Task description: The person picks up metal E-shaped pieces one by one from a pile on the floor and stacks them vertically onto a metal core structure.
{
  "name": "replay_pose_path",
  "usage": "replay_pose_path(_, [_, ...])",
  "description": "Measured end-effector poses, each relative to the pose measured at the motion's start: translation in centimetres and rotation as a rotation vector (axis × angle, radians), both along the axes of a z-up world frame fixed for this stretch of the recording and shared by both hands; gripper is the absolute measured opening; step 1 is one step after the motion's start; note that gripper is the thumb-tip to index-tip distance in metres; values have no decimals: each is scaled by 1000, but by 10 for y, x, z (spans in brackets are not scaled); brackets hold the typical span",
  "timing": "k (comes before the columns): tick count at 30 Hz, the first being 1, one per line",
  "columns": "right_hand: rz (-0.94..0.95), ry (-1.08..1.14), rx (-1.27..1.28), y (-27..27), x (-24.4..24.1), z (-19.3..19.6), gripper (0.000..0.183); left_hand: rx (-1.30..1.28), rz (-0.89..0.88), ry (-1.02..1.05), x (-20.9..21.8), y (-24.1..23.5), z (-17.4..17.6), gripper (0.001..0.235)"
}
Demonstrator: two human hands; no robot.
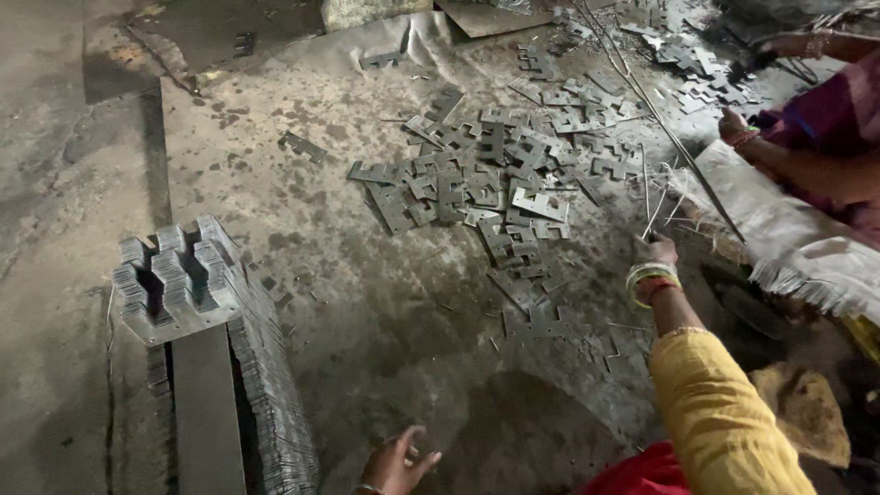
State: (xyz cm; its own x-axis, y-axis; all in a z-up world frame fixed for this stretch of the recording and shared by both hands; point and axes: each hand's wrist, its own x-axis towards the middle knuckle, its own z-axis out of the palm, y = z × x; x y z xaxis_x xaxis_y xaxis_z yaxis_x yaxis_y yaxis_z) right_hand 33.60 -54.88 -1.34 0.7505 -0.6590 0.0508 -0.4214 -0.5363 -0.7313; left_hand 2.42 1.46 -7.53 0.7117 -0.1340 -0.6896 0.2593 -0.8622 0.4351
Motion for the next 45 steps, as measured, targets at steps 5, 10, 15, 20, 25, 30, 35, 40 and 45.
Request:
replay_pose_path(5, [203, -65, 70, 23, -12, -22, 38, -134, 45, -80, 0, -4, -3, 77])
replay_pose_path(10, [206, 151, 250, 61, -106, -4, 54, -147, 83, -170, -9, -12, 12, 75])
replay_pose_path(15, [157, -3, 306, 47, -127, 11, 53, -154, 129, -193, -16, -7, 11, 77])
replay_pose_path(20, [77, -13, -134, 6, -110, -21, 47, -135, 88, -297, -24, -7, 21, 75])
replay_pose_path(25, [84, 3, 76, 9, -90, -33, 36, -106, 68, -239, -17, -10, 31, 72])
replay_pose_path(30, [29, -56, 959, 64, -92, -18, 47, -164, 88, -289, -17, -14, 29, 75])
replay_pose_path(35, [152, 134, 363, 60, -118, 20, 54, -125, 40, -291, -15, -10, 26, 71])
replay_pose_path(40, [187, -272, -51, 11, -64, -14, 48, -18, -113, -223, -6, -1, 0, 79])
replay_pose_path(45, [74, -419, 413, 11, 45, -34, 31, 68, -204, 17, 25, 0, -39, 83])
